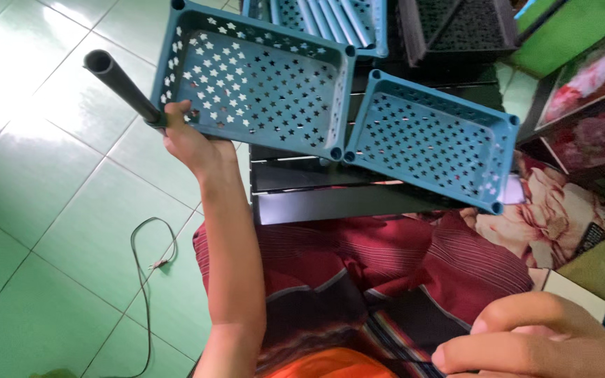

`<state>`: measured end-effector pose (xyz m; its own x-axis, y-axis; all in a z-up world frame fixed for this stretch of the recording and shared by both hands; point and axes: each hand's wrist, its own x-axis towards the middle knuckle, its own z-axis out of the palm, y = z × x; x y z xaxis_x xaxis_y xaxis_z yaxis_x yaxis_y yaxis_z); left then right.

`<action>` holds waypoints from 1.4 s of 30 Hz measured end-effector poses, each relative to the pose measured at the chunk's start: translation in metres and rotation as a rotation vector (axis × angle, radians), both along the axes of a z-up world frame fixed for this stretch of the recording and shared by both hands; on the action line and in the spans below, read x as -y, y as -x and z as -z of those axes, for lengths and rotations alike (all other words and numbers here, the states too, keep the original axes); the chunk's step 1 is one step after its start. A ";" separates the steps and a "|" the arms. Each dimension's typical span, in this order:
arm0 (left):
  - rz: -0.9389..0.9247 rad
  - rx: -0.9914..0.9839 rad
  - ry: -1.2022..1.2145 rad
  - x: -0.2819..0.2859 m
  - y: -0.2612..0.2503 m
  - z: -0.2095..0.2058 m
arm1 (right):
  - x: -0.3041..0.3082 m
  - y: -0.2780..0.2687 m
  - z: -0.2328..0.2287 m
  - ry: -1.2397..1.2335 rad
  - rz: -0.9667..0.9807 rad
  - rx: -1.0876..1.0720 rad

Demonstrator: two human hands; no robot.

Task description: The person assembles a blue plastic tray by inserting cylindrical legs into the tray's corner sockets. They handle multiple trays and legs, repeatedly inserting and adjusting the legs to fit securely.

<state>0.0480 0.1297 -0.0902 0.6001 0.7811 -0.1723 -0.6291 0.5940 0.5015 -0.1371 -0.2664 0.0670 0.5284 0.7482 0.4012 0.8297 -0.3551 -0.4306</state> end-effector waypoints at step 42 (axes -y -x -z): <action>0.056 0.132 -0.162 -0.010 0.016 0.007 | -0.231 -0.346 0.156 -0.193 0.368 -0.135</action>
